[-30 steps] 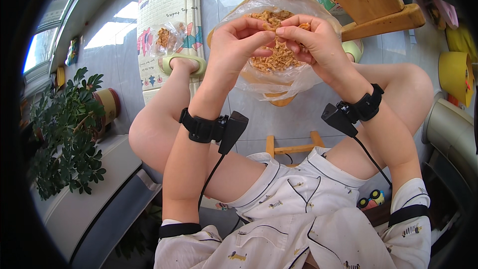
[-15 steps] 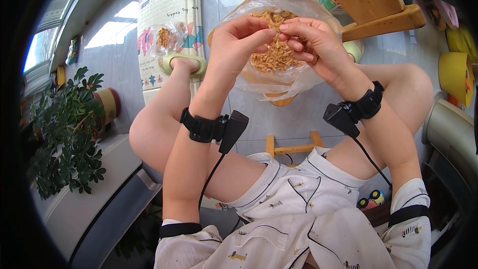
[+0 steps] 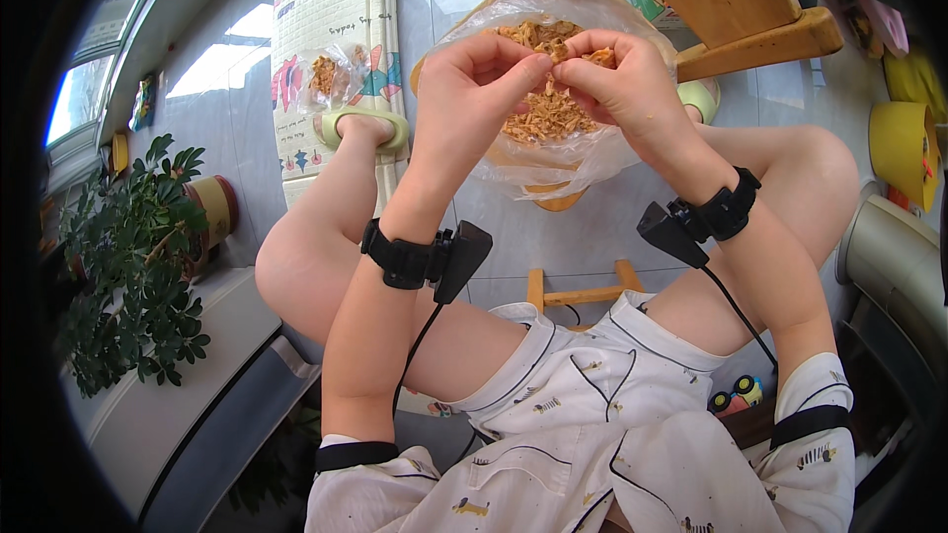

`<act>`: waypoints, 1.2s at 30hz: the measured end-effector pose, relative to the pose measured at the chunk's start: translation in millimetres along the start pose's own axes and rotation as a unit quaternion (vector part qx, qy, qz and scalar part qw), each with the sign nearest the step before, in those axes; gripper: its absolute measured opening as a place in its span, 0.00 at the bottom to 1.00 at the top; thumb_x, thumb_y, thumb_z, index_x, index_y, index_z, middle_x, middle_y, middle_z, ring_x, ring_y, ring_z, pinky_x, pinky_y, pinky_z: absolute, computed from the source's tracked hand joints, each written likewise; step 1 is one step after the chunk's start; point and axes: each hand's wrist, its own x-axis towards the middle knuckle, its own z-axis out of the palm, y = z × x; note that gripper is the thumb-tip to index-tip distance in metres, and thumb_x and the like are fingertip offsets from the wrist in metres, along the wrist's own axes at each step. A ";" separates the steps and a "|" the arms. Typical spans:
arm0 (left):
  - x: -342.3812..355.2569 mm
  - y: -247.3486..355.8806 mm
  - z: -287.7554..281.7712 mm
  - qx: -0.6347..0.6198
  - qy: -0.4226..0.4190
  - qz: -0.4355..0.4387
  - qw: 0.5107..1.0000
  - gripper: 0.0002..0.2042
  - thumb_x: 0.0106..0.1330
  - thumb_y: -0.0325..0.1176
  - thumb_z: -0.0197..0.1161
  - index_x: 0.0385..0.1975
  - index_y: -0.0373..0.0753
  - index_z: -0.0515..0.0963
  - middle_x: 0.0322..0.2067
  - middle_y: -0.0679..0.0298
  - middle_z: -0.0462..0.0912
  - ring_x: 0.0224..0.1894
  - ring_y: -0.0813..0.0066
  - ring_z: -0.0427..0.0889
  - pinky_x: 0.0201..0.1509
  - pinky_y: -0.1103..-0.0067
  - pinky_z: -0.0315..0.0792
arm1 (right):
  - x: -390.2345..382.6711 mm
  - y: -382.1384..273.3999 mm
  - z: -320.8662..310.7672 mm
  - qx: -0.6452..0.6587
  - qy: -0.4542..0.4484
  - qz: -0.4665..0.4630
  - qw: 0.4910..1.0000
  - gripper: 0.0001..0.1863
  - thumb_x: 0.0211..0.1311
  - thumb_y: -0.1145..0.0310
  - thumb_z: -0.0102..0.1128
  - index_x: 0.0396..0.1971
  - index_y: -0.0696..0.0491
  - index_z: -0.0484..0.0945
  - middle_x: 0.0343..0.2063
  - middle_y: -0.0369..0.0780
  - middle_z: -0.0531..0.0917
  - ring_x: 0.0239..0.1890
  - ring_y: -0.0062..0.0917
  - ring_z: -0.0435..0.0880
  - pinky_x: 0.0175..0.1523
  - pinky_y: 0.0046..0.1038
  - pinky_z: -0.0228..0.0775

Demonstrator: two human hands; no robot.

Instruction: The person sorts through a bag of dried food pieces by hand, picking up individual pieces and moving them within the bag.

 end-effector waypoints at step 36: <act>2.9 -11.4 -4.1 0.009 0.026 0.058 0.998 0.04 0.53 0.23 0.60 0.27 0.30 0.77 0.22 0.64 0.80 0.25 0.82 0.80 0.28 0.88 0.75 | -7.7 -10.0 5.4 -0.134 0.002 -0.142 0.981 0.10 0.50 0.70 0.63 0.31 0.61 0.80 0.27 0.35 0.81 0.29 0.14 0.77 0.34 0.16 0.70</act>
